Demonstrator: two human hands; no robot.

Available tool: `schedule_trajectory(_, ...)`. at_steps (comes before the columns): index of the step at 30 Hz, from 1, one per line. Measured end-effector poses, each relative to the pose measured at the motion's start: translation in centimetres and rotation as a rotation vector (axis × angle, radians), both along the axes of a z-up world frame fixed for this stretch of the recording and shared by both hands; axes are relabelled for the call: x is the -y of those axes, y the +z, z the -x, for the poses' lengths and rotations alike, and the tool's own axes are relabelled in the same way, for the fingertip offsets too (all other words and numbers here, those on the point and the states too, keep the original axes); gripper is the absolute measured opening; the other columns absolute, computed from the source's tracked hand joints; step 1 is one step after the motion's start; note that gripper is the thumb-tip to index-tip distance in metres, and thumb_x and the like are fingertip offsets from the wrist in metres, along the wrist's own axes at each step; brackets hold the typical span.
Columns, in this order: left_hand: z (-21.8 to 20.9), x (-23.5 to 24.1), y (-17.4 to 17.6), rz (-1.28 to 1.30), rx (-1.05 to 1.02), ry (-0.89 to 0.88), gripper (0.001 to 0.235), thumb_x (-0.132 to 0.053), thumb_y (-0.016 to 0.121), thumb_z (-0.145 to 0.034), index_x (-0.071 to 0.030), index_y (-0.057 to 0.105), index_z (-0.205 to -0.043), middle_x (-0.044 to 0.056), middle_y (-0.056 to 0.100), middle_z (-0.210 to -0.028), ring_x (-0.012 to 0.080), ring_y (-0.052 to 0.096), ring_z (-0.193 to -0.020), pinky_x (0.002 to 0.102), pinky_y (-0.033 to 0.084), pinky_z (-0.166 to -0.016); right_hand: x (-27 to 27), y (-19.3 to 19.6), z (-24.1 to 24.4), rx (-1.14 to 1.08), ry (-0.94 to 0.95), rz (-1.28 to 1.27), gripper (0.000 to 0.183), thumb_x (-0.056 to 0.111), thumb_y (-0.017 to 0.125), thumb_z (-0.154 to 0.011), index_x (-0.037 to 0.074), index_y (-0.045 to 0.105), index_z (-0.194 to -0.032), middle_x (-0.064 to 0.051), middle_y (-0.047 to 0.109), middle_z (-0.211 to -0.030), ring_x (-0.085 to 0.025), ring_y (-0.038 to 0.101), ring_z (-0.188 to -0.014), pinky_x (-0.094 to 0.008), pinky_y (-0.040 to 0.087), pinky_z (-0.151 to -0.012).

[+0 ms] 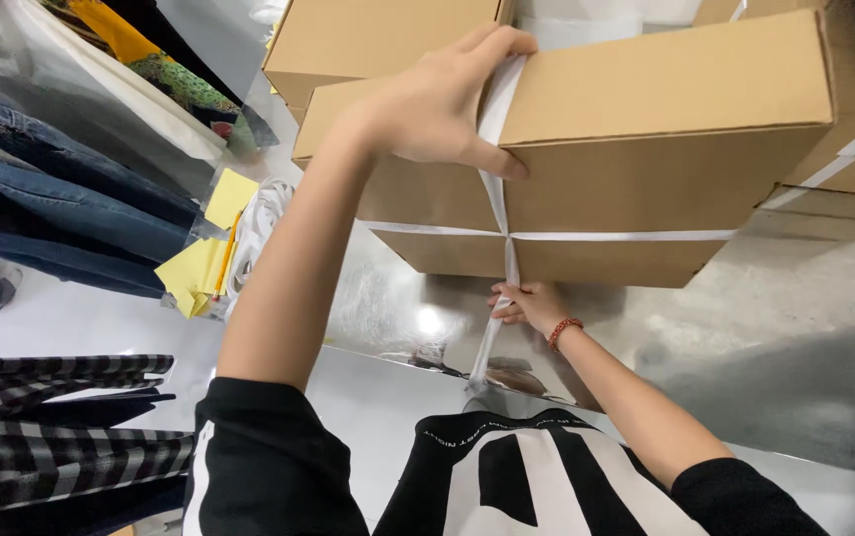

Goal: The person ties a white ribbon around a cardboard box, forming a bow. They then write on a yellow sticky note with a pencil and place it on the box. Finally, they stack the wrapped box with others and handle a sheet of bubble wrap.

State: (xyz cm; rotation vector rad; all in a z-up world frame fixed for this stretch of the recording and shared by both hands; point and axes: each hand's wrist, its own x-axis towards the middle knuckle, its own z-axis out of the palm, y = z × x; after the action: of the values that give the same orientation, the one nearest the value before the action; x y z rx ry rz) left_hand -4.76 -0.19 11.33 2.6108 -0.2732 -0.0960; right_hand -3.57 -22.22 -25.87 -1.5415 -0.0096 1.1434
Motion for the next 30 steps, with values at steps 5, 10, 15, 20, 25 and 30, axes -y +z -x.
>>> schedule_trajectory(5, 3.5, -0.2, 3.5, 0.037, 0.031, -0.105, 0.093, -0.043, 0.090, -0.073, -0.015, 0.040, -0.147, 0.006, 0.048, -0.145, 0.0251, 0.051, -0.128, 0.039, 0.043, -0.100, 4.5, -10.1, -5.4, 0.150, 0.239, 0.080, 0.054, 0.042, 0.045, -0.105, 0.003, 0.082, -0.116, -0.015, 0.084, -0.112, -0.023, 0.080, -0.099, -0.028, 0.059, -0.100)
schedule_trajectory(10, 8.6, 1.2, 7.3, -0.196, -0.081, 0.121, 0.106, -0.043, 0.089, -0.058, -0.031, 0.038, -0.150, -0.010, 0.047, -0.157, 0.0217, 0.049, -0.141, 0.050, 0.048, -0.091, 7.5, -9.9, -11.8, 0.843, 0.396, 0.183, 0.048, 0.042, 0.043, -0.109, 0.016, 0.083, -0.107, -0.005, 0.077, -0.097, -0.016, 0.072, -0.086, -0.029, 0.051, -0.090)
schedule_trajectory(15, 12.3, 1.0, 6.1, -0.129, 0.167, -0.136, 0.103, -0.031, 0.098, -0.064, -0.011, 0.041, -0.147, 0.010, 0.050, -0.139, 0.0287, 0.053, -0.124, 0.042, 0.034, -0.109, 6.1, -1.4, -20.9, 1.774, 0.341, 0.319, 0.016, 0.033, 0.064, -0.106, 0.033, 0.078, -0.112, 0.004, 0.062, -0.074, -0.015, 0.058, -0.063, -0.033, 0.046, -0.062)
schedule_trajectory(20, 14.6, 4.4, 1.9, -0.228, 0.219, -0.105, 0.107, -0.035, 0.098, -0.056, -0.012, 0.046, -0.147, 0.011, 0.052, -0.125, 0.0323, 0.050, -0.119, 0.043, 0.036, -0.101, 1.8, 8.2, -26.6, 2.439, 0.191, 0.327, 0.023, 0.021, 0.076, -0.105, 0.043, 0.078, -0.110, 0.011, 0.046, -0.055, -0.012, 0.042, -0.048, -0.030, 0.036, -0.044)
schedule_trajectory(25, 15.8, 9.6, -7.3, -0.382, 0.377, 0.042, 0.119, -0.057, 0.106, -0.051, -0.017, 0.050, -0.149, 0.009, 0.055, -0.129, 0.0350, 0.053, -0.117, 0.047, 0.040, -0.103, -2.9, 13.3, -27.6, 2.612, 0.130, 0.234, 0.044, 0.012, 0.065, -0.093, 0.049, 0.079, -0.112, 0.016, 0.045, -0.053, -0.011, 0.036, -0.047, -0.025, 0.030, -0.044)
schedule_trajectory(30, 15.1, 13.2, -16.8, -0.448, 0.717, 0.249, 0.067, 0.014, 0.049, -0.080, -0.024, 0.062, -0.134, 0.001, 0.065, -0.134, 0.0253, 0.060, -0.120, 0.040, 0.043, -0.100, -2.6, 15.5, -25.8, 2.541, 0.106, 0.064, 0.050, 0.002, 0.065, -0.088, 0.040, 0.080, -0.117, 0.011, 0.044, -0.056, -0.011, 0.035, -0.051, -0.023, 0.032, -0.048)
